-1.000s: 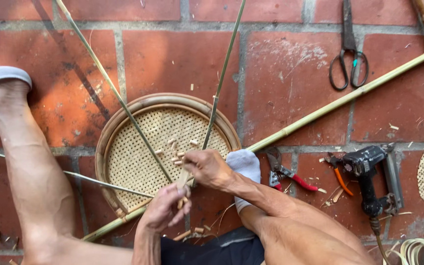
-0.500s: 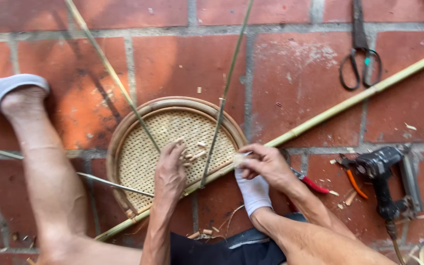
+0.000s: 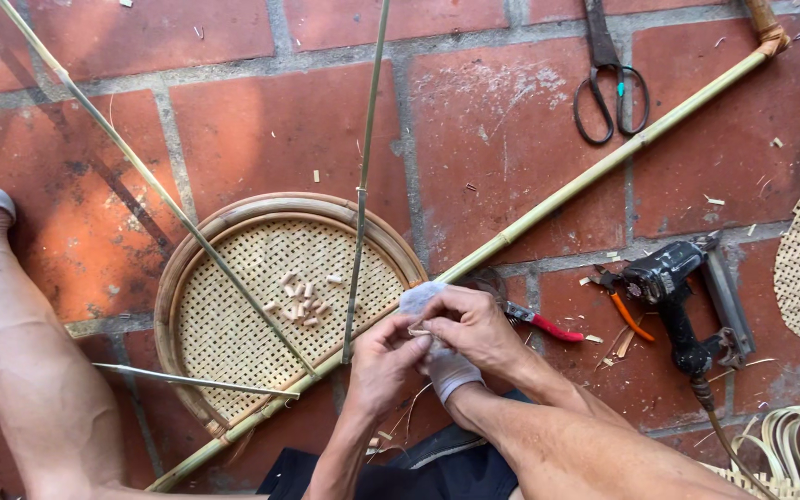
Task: The person sits on a tiled floor and uses a pneumatic nail gun to attach thin bamboo strips to the rim of a round woven basket. They repeatedly position the strips and fire the nail gun to secure them in place.
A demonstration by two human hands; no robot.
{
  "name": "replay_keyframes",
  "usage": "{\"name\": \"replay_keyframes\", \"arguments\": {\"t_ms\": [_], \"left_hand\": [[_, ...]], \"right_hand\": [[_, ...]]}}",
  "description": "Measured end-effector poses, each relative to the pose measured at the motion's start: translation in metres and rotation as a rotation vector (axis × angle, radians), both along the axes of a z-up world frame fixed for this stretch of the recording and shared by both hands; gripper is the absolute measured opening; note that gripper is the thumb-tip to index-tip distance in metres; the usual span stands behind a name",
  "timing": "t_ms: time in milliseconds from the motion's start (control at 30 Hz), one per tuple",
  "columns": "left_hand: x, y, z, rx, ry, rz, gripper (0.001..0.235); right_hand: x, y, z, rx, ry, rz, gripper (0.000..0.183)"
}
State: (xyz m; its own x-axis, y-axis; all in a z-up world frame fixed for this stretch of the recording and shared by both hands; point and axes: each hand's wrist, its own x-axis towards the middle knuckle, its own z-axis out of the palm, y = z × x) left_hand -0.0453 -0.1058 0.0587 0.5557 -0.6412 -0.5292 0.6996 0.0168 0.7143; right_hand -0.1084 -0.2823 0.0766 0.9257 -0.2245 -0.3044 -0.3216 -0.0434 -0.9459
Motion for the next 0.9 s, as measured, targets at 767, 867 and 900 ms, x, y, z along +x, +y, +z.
{"name": "replay_keyframes", "arguments": {"t_ms": [767,867,900], "left_hand": [[0.022,-0.028,-0.197,-0.099,0.269,0.159,0.042],[0.03,-0.055,-0.208,-0.085,0.321,0.205,0.043],[0.041,-0.071,-0.204,0.083,0.518,0.247,0.044]], "right_hand": [[0.019,0.009,-0.047,-0.468,-0.544,0.073,0.026],[0.04,0.006,-0.03,-0.469,-0.234,-0.166,0.031],[0.053,0.002,-0.02,-0.331,-0.096,-0.266,0.038]]}}
